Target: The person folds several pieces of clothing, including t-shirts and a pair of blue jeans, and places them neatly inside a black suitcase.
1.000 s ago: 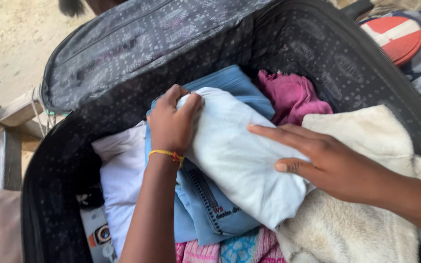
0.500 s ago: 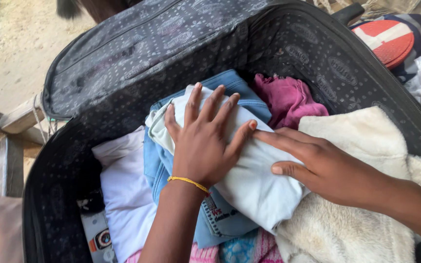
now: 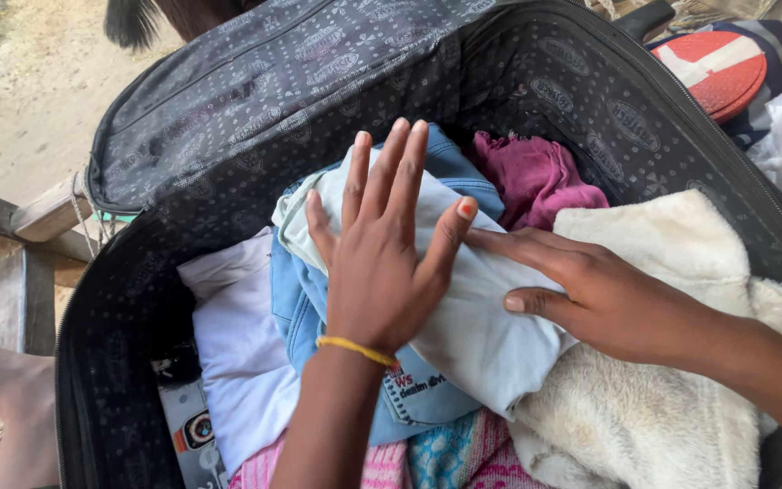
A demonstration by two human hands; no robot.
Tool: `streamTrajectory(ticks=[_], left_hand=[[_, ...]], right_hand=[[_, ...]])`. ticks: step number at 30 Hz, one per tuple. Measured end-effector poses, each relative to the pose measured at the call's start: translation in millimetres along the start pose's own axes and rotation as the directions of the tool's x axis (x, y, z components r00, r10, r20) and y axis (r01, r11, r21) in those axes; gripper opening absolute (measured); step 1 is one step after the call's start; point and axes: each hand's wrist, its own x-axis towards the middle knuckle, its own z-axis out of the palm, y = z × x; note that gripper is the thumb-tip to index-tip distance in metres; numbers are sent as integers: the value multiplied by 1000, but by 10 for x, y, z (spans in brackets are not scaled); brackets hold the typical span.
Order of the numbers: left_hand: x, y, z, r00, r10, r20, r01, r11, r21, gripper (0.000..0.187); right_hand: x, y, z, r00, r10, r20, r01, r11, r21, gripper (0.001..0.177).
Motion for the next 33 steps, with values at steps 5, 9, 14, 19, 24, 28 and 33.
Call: streamTrajectory(ticks=[5, 9, 14, 19, 24, 28, 33], left_hand=[[59, -51, 84, 998, -31, 46, 23, 984, 178, 58], [211, -255, 154, 985, -91, 149, 64, 983, 174, 55], [275, -309, 200, 974, -138, 182, 115, 985, 129, 56], [136, -95, 189, 1000, -4, -3, 5, 961, 276, 67], [-129, 208, 219, 992, -119, -49, 125, 982, 139, 68], [-3, 44, 302, 980, -197, -22, 199, 971, 133, 63], [215, -136, 311, 944, -325, 59, 316, 940, 127, 56]], right_hand=[[-23, 5, 1, 991, -129, -24, 129, 992, 5, 66], [-8, -38, 7, 1000, 19, 14, -19, 1000, 20, 71], [21, -32, -3, 1000, -11, 0, 11, 999, 50, 69], [-11, 8, 11, 998, -50, -33, 50, 998, 22, 69], [-2, 57, 30, 999, -32, -26, 31, 999, -32, 66], [-6, 8, 33, 998, 45, -47, -47, 998, -35, 67], [39, -103, -28, 996, 87, 22, -88, 996, 22, 74]])
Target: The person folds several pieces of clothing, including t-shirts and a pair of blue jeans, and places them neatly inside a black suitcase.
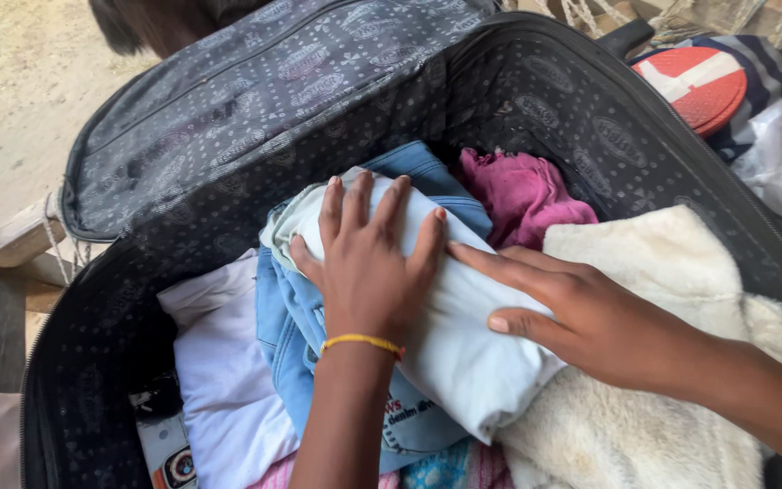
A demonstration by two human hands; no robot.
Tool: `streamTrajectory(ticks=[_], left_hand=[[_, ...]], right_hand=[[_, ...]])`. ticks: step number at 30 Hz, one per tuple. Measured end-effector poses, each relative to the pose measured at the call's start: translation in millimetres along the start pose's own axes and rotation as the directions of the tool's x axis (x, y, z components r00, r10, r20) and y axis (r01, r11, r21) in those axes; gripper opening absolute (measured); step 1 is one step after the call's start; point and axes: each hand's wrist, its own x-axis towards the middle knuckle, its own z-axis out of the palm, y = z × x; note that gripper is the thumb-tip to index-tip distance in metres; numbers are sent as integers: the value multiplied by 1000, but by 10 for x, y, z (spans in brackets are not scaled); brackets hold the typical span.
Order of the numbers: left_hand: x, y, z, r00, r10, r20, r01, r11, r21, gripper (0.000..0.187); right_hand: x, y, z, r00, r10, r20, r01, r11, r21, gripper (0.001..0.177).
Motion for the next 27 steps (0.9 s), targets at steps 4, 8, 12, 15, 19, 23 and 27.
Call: streamTrajectory(ticks=[4, 8, 12, 15, 19, 23, 27], left_hand=[[4, 28, 11, 1000, -3, 3, 3, 1000, 15, 54], [-172, -16, -72, 972, 84, -219, -123, 978, -171, 60], [-691, 55, -177, 890, -171, -423, 11, 935, -355, 61], [-821, 139, -222, 789, -607, -96, 401, 628, -667, 65], [-765, 114, -230, 734, -676, -64, 449, 553, -701, 69], [-665, 141, -241, 693, -674, 254, 399, 66, -914, 67], [-559, 302, -373, 776, -532, 338, 371, -49, -927, 75]], right_hand=[[14, -94, -27, 1000, -13, -21, 13, 1000, 7, 72], [-34, -178, -60, 999, 35, -11, -34, 998, 52, 74], [-74, -140, -84, 999, -19, -40, 30, 961, 274, 65], [-81, -108, -118, 999, 12, -30, 3, 897, 442, 61], [-84, -102, -150, 996, -87, -12, 71, 722, 689, 61], [-89, -141, -210, 997, 45, -58, 9, 700, 714, 60], [-124, -171, -262, 984, 33, -173, 98, 716, 691, 59]])
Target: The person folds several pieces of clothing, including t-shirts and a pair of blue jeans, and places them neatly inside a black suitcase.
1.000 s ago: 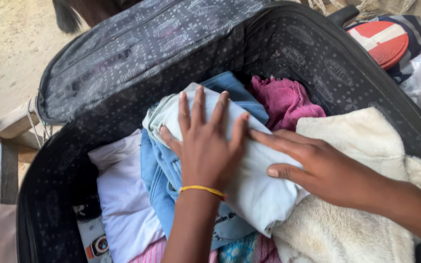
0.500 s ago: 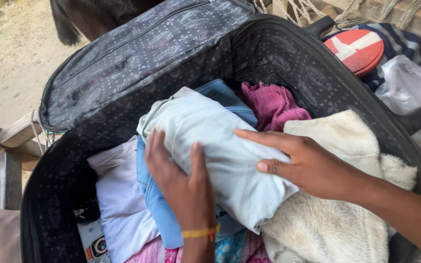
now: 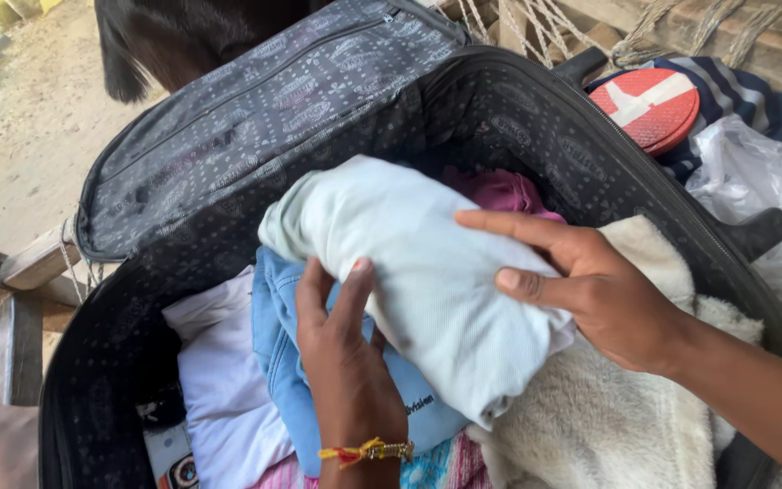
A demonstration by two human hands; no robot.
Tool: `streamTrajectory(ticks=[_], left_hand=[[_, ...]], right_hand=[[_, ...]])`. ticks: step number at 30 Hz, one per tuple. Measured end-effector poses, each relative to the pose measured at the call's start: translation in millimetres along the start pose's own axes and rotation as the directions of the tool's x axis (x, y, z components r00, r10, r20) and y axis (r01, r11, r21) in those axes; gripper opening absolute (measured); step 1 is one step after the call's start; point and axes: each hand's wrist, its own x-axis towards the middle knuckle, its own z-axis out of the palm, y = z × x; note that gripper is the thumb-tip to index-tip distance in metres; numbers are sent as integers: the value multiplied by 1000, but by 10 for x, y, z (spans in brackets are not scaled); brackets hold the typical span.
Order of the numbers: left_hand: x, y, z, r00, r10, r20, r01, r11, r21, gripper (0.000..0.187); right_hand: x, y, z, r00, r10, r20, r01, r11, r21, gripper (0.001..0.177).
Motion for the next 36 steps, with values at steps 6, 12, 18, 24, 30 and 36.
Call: streamTrajectory(ticks=[6, 12, 18, 24, 30, 36], left_hand=[[47, 115, 498, 976, 111, 188, -113, 994, 0, 81], [365, -274, 748, 948, 128, 291, -121, 992, -41, 90], [521, -618, 734, 955, 69, 287, -160, 938, 307, 94], [574, -710, 809, 945, 68, 320, -138, 970, 202, 89], [849, -1138, 854, 889, 207, 410, -447, 587, 674, 88], [856, -912, 948, 908, 136, 395, -252, 932, 260, 88]], right_hand=[[-31, -161, -273, 972, -181, -150, 135, 953, -271, 55], [59, -81, -604, 961, -237, -139, 99, 771, -630, 52], [136, -25, -564, 942, 115, -315, -322, 572, -755, 58], [82, -21, -588, 934, -291, -208, -17, 544, -839, 50], [141, 287, -646, 963, -202, -175, -108, 306, -946, 52], [109, 257, -607, 915, -365, -170, -33, 353, -935, 50]])
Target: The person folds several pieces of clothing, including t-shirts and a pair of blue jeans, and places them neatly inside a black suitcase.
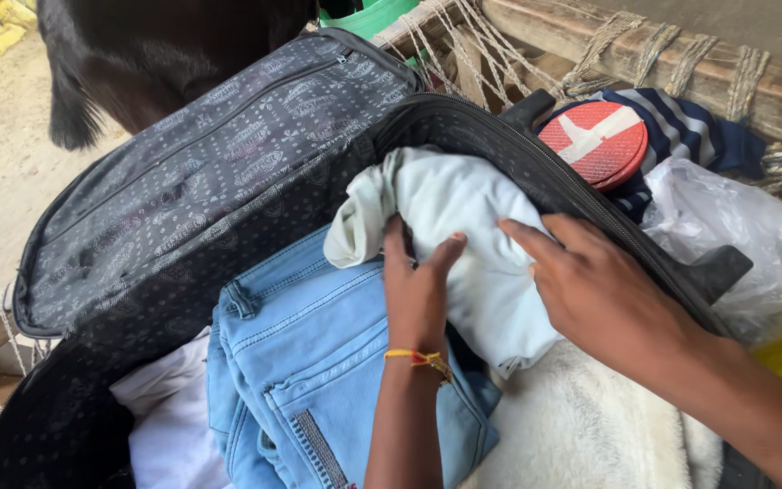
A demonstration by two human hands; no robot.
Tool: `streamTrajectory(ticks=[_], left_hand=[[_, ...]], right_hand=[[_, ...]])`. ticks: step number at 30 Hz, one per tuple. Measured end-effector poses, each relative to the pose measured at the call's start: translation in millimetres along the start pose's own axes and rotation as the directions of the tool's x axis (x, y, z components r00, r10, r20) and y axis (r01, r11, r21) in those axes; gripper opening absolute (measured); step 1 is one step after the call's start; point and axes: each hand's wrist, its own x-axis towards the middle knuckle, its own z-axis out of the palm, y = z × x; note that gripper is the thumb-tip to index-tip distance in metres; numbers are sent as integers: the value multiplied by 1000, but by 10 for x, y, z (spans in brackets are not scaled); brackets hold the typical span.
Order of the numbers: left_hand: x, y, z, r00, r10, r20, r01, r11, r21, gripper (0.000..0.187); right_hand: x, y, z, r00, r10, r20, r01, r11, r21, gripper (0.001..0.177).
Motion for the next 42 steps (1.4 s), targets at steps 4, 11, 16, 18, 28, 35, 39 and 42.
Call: streamTrajectory(ticks=[4, 11, 16, 18, 28, 35, 39, 42], left_hand=[[-6, 299, 57, 973, -200, -111, 168, 955, -243, 90], [190, 516, -32, 947, -284, 152, 320, 774, -546, 84], [513, 454, -171, 922, -305, 238, 380, 830, -408, 78], [658, 394, -262, 897, -395, 200, 437, 860, -262, 75], [713, 207, -39, 994, -48, -99, 92, 854, 512, 75], [883, 159, -110, 929, -325, 178, 363, 895, -259, 68], [1082, -230, -44, 992, -121, 35, 107, 954, 280, 69], [989, -136, 58, 981, -195, -19, 190, 926, 325, 69]], right_hand=[[66, -128, -181, 995, 96, 1, -96, 989, 114, 48], [125, -243, -256, 998, 36, -60, -26, 987, 159, 48], [144, -151, -222, 996, 19, 82, -30, 990, 137, 47], [136, -108, -186, 991, 55, 118, -71, 988, 137, 52], [50, 67, 29, 993, 14, 118, -15, 1000, 10, 52], [60, -17, -4, 985, -157, -64, 151, 984, -92, 53], [74, 30, 56, 991, -63, 120, 90, 968, -234, 64], [32, 93, 108, 971, 35, 236, 60, 922, -383, 66]])
